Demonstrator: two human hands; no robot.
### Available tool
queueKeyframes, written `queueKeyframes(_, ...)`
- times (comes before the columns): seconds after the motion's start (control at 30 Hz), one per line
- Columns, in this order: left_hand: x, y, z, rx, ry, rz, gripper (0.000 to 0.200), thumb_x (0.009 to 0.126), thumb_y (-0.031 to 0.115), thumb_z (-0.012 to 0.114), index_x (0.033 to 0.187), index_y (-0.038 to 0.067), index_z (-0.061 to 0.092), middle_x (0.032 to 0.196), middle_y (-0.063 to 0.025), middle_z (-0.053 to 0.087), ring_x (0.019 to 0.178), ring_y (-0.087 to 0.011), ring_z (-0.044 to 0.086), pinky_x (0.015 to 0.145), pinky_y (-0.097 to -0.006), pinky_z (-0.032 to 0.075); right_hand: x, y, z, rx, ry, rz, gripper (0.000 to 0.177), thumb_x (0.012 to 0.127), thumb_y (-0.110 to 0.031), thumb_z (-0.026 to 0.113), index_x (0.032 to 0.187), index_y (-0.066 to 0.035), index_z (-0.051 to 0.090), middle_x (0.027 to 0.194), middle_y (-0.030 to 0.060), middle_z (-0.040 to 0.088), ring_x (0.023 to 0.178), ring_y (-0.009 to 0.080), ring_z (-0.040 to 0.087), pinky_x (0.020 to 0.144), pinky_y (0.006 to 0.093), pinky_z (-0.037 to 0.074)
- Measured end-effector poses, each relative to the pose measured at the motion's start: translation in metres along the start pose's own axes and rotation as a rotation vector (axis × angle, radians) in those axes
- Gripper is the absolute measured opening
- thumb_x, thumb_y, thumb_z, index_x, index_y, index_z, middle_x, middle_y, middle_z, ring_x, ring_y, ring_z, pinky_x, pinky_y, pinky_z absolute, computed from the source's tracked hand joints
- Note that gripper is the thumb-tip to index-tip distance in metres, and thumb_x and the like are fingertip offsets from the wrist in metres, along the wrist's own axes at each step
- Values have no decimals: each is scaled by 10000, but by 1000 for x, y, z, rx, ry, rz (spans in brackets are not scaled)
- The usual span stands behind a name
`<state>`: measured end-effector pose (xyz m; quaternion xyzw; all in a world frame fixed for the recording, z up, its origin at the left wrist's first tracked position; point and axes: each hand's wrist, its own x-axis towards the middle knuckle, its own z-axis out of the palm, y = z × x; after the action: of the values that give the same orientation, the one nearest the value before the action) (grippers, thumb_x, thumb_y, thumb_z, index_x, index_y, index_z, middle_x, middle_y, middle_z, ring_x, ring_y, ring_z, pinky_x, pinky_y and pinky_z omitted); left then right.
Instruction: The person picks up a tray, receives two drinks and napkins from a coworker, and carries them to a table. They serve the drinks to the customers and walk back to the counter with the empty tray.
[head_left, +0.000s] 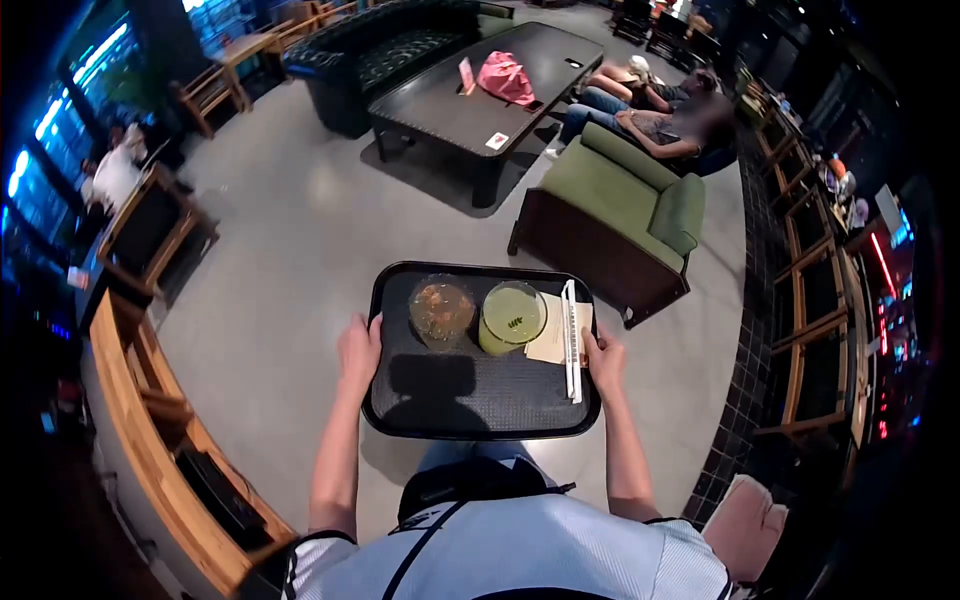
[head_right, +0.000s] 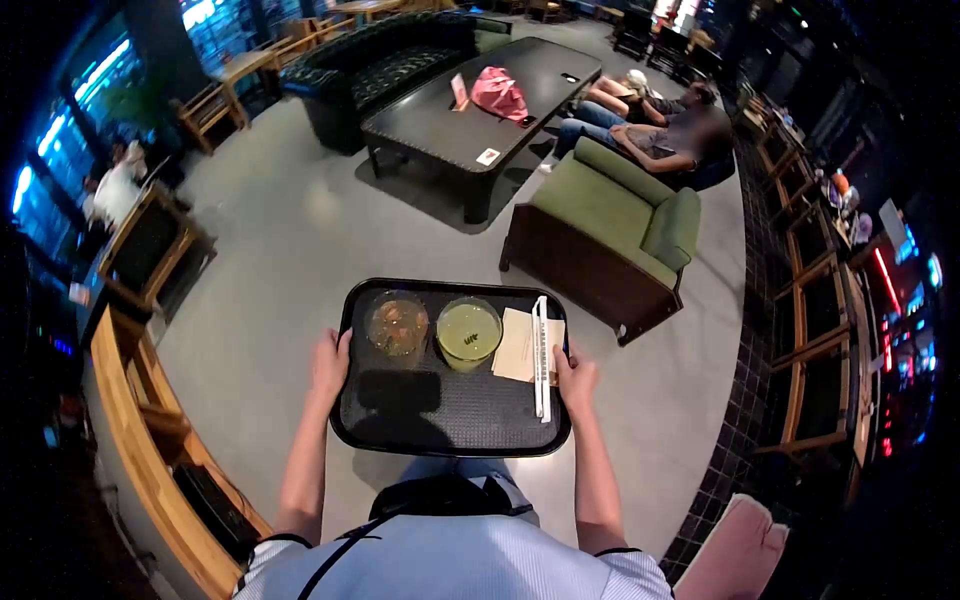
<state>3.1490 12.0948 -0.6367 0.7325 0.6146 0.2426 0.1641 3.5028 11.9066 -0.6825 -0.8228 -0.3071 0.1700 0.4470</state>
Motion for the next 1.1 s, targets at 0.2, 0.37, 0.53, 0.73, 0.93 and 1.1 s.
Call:
queueKeyframes(0.2, 157, 17, 47, 69, 17, 106, 329, 872, 317, 536, 764, 9, 496, 660, -207, 568, 652, -394, 566, 572, -449, 435, 131, -3, 70, -41, -1, 13, 338, 854, -174, 589, 1157, -25, 576, 522, -6, 502, 474, 30, 453, 413, 237, 366)
queueKeyframes(0.37, 314, 39, 115, 96, -16, 87, 331, 870, 335, 539, 776, 19, 513, 668, -188, 583, 640, -384, 575, 571, -449, 443, 271, -68, 125, 165, 49, 47, 382, 855, -157, 584, 1209, -25, 528, 568, -5, 503, 503, 31, 416, 446, 221, 374)
queueKeyframes(0.53, 427, 65, 156, 60, -31, 148, 321, 873, 328, 539, 778, 24, 503, 674, -192, 581, 646, -384, 576, 564, -452, 437, 365, -72, 162, 66, 126, 102, 388, 821, -218, 620, 1180, -84, 560, 546, 93, 525, 474, 101, 460, 498, 278, 422)
queueKeyframes(0.73, 566, 95, 229, -5, -83, 205, 305, 875, 314, 540, 792, 24, 499, 678, -203, 574, 662, -395, 572, 569, -456, 437, 491, -90, 200, -29, 173, 178, 369, 820, -234, 617, 1166, -109, 576, 607, 129, 574, 507, 146, 513, 534, 298, 450)
queueKeyframes(0.93, 709, 121, 311, -49, -132, 311, 292, 873, 304, 545, 804, 25, 492, 671, -207, 579, 649, -396, 575, 567, -457, 435, 598, -83, 256, -5, 397, 56, 388, 806, -219, 636, 1165, -83, 573, 513, 37, 424, 478, 76, 367, 449, 261, 358)
queueKeyframes(1.1, 786, 154, 366, 10, -139, 394, 283, 863, 306, 562, 831, 29, 509, 671, -187, 594, 638, -391, 578, 583, -461, 441, 671, -81, 269, -15, 399, 206, 374, 818, -211, 635, 1151, -51, 575, 530, 60, 482, 476, 79, 377, 456, 253, 372)
